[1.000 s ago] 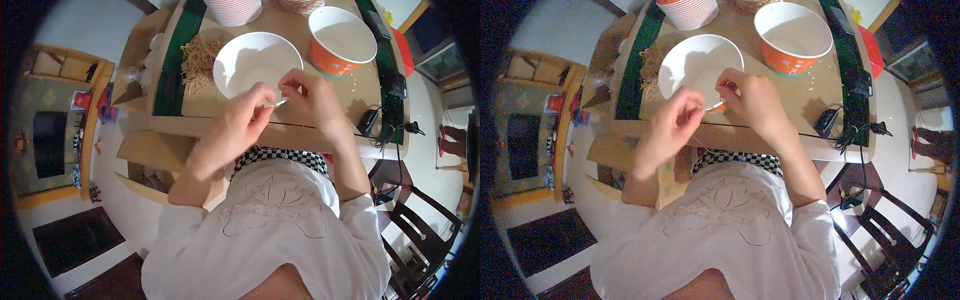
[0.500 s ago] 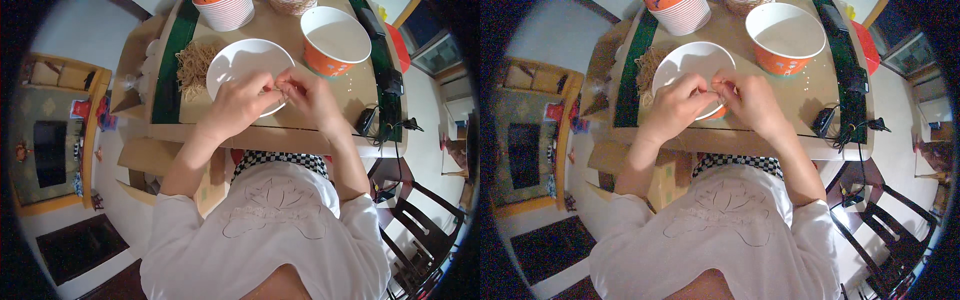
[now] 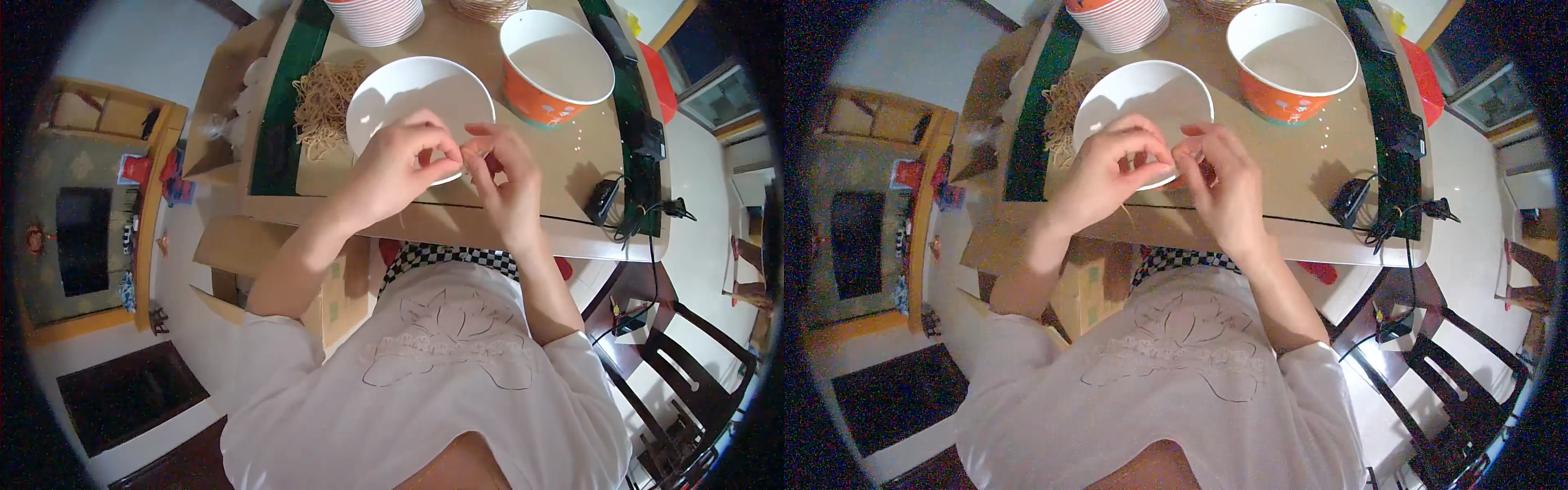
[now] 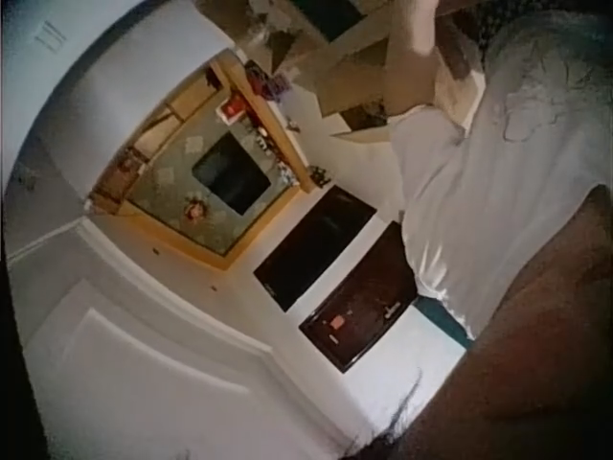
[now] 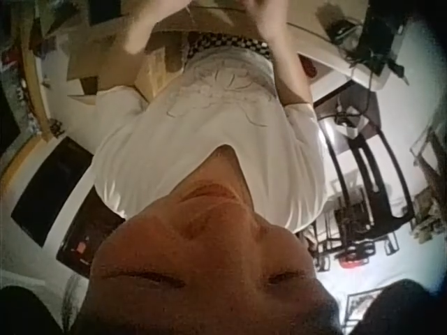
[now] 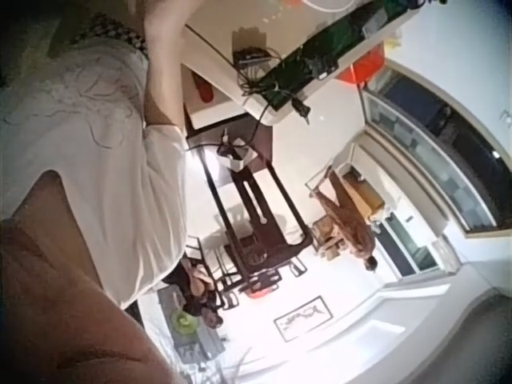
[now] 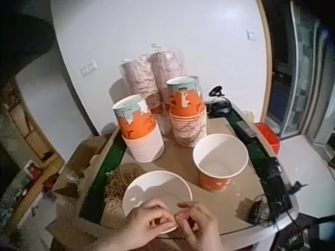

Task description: Assembling paper buckets by threading thin string through pre-punched holes to create handles.

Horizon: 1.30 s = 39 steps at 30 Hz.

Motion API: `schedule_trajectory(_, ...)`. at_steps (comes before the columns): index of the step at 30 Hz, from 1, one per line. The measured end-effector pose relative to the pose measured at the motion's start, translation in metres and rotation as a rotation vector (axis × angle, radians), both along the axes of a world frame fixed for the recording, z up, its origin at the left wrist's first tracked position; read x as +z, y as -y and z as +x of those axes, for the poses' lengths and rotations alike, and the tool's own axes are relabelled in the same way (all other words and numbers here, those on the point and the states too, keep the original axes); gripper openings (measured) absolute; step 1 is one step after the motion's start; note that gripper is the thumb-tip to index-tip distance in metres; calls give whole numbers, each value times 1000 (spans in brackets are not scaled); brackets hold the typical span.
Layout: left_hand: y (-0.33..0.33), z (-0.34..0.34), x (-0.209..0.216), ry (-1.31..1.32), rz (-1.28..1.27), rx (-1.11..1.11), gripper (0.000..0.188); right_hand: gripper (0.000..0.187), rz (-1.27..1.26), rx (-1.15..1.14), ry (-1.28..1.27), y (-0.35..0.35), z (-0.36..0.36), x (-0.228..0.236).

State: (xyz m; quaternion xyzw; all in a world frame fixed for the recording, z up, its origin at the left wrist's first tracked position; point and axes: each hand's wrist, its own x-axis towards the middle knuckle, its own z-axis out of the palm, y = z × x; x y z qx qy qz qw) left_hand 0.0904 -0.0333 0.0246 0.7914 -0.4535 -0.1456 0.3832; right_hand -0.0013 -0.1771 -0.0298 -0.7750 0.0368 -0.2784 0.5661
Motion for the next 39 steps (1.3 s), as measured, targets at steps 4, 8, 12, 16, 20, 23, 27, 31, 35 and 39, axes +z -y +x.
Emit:
schedule_trajectory(4,-4,6,-2,-183,37,78,10,5,114,29,6,-7,-2,5)
schedule_trajectory(8,0,19,1,-927,120,95,11,4,172,-13,59,-11,-1,-7)
schedule_trajectory(12,-1,18,-5,-133,-90,-120,16,3,189,-12,86,-14,-2,-7)
schedule_trajectory(16,6,21,13,-1043,78,123,16,3,227,-42,128,-17,-2,-4)
schedule_trajectory(20,13,15,15,-1181,37,241,15,11,23,-139,211,-18,-4,-3)
schedule_trajectory(23,13,13,15,-1173,12,300,15,19,-72,-168,235,-20,-7,-7)
schedule_trajectory(27,8,17,9,-1205,-38,241,15,26,-107,-164,243,-20,-7,-13)
schedule_trajectory(31,6,16,9,-1174,-43,271,16,26,-130,-165,241,-18,-7,-15)
schedule_trajectory(35,3,16,7,-1117,-29,211,16,23,95,-97,154,-17,-9,-15)
schedule_trajectory(39,0,14,6,-974,-4,184,15,15,362,-58,54,-14,-9,-6)
